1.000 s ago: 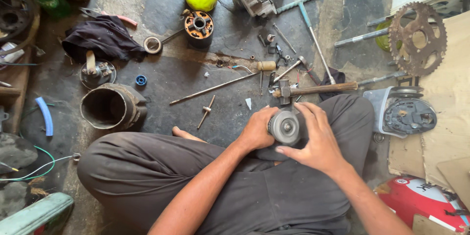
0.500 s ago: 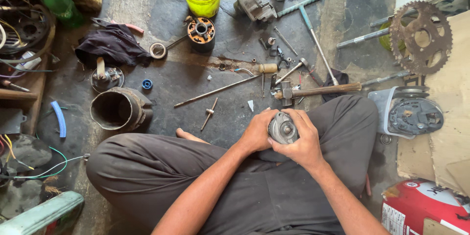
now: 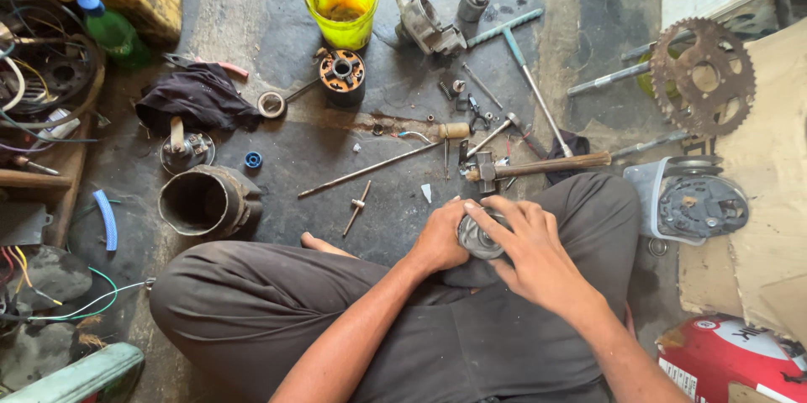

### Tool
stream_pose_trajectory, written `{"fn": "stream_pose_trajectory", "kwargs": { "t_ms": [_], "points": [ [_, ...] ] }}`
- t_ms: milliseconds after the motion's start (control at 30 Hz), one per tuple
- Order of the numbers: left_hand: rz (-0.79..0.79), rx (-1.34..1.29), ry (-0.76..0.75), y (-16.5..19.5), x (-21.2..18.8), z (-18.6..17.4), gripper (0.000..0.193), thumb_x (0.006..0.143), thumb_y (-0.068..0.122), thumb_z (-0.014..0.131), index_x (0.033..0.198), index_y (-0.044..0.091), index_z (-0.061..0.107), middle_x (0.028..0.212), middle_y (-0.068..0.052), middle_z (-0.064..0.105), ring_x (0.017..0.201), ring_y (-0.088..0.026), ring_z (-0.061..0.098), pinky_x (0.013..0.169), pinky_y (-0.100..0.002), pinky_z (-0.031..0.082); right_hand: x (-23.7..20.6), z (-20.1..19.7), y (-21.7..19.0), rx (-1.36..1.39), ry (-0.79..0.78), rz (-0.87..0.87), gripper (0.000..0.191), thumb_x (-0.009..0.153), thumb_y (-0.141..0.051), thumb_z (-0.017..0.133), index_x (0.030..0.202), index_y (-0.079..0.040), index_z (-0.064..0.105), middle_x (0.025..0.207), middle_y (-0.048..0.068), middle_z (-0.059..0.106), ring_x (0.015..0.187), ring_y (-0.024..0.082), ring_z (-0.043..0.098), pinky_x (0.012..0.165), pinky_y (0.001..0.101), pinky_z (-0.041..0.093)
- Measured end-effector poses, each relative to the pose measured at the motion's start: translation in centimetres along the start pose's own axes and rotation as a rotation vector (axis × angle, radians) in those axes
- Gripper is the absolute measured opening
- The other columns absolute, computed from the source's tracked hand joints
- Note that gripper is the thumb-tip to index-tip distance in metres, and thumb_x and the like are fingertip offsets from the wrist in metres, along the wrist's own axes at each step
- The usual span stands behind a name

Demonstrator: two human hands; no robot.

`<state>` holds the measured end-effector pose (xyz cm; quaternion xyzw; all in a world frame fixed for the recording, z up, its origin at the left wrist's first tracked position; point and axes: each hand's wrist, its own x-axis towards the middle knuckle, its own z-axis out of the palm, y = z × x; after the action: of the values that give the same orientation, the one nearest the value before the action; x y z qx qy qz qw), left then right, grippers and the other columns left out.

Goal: The person sits on the workshop floor and works on a starter motor held on their lap. They scrape the housing with a small tool, tap it with a hammer, fit the armature into the housing, press the parts together by hand, and wipe the assembly with a cloth.

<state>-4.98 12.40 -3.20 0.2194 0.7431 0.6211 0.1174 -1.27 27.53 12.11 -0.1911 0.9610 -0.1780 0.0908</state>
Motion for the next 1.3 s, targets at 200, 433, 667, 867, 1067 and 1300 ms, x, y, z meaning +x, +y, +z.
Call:
{"fn": "stream_pose_trajectory", "kwargs": {
  "t_ms": [200, 433, 667, 867, 1067, 1300],
  "points": [
    [0.058, 0.003, 0.042, -0.5, 0.4, 0.4, 0.052, 0.063, 0.002, 0.076, 0.114, 0.006, 0.067, 0.103, -0.018, 0.073, 0.106, -0.042, 0.067, 0.117, -0.049, 0.039, 0.2, -1.4, 0.1, -0.13, -0.017, 0.024, 0.086, 0.07, -0.01, 0.073, 0.151, -0.016, 0.044, 0.131, 0.008, 0.063, 0.091, 0.034, 0.059, 0.085, 0.0446, 0.048],
    [0.057, 0.021, 0.03, 0.0, 0.6, -0.1, 0.038, 0.068, 0.004, 0.077, 0.104, 0.008, 0.067, 0.101, -0.015, 0.072, 0.104, -0.039, 0.065, 0.091, -0.043, 0.053, -0.5, -2.2, 0.4, 0.243, 0.456, 0.307, 0.025, 0.1, -0.025, 0.061, 0.116, -0.007, 0.059, 0.057, 0.008, 0.06, 0.049, 0.028, 0.064, 0.05, 0.0389, 0.046],
    [-0.03, -0.016, 0.041, 0.4, 1.4, -0.7, 0.039, 0.066, 0.003, 0.076, 0.103, 0.007, 0.067, 0.097, -0.017, 0.069, 0.099, -0.039, 0.066, 0.086, -0.042, 0.054, 0.5, -2.5, -0.4, 0.148, 0.282, 0.435, 0.038, 0.087, -0.027, 0.072, 0.119, -0.008, 0.063, 0.06, 0.014, 0.056, 0.05, 0.03, 0.061, 0.052, 0.0405, 0.048],
    [0.086, -0.065, 0.113, 0.7, 1.7, -0.8, 0.037, 0.067, 0.007, 0.082, 0.101, 0.007, 0.067, 0.095, -0.015, 0.072, 0.097, -0.037, 0.068, 0.101, -0.042, 0.05, 1.4, -3.6, -0.9, 0.041, 0.257, 0.016, 0.063, 0.072, -0.033, 0.082, 0.124, -0.005, 0.06, 0.111, 0.013, 0.065, 0.1, 0.034, 0.065, 0.08, 0.0439, 0.053],
    [0.117, -0.046, 0.187, 0.5, 2.2, -0.9, 0.036, 0.069, 0.01, 0.083, 0.101, 0.006, 0.067, 0.095, -0.015, 0.072, 0.099, -0.037, 0.068, 0.099, -0.044, 0.05, 3.4, -2.8, -0.5, -0.099, 0.049, 0.051, 0.096, 0.062, -0.053, 0.086, 0.136, -0.001, 0.055, 0.117, 0.017, 0.061, 0.106, 0.037, 0.057, 0.084, 0.0482, 0.046],
    [0.081, -0.07, 0.231, -0.8, 2.6, -0.2, 0.046, 0.067, 0.01, 0.078, 0.111, 0.005, 0.066, 0.104, -0.018, 0.072, 0.104, -0.041, 0.066, 0.095, -0.044, 0.053, 4.3, -1.8, 0.0, -0.298, -0.069, 0.124, 0.08, 0.073, -0.057, 0.081, 0.129, -0.005, 0.057, 0.104, 0.011, 0.065, 0.102, 0.03, 0.06, 0.081, 0.0454, 0.045]
  ]
}}
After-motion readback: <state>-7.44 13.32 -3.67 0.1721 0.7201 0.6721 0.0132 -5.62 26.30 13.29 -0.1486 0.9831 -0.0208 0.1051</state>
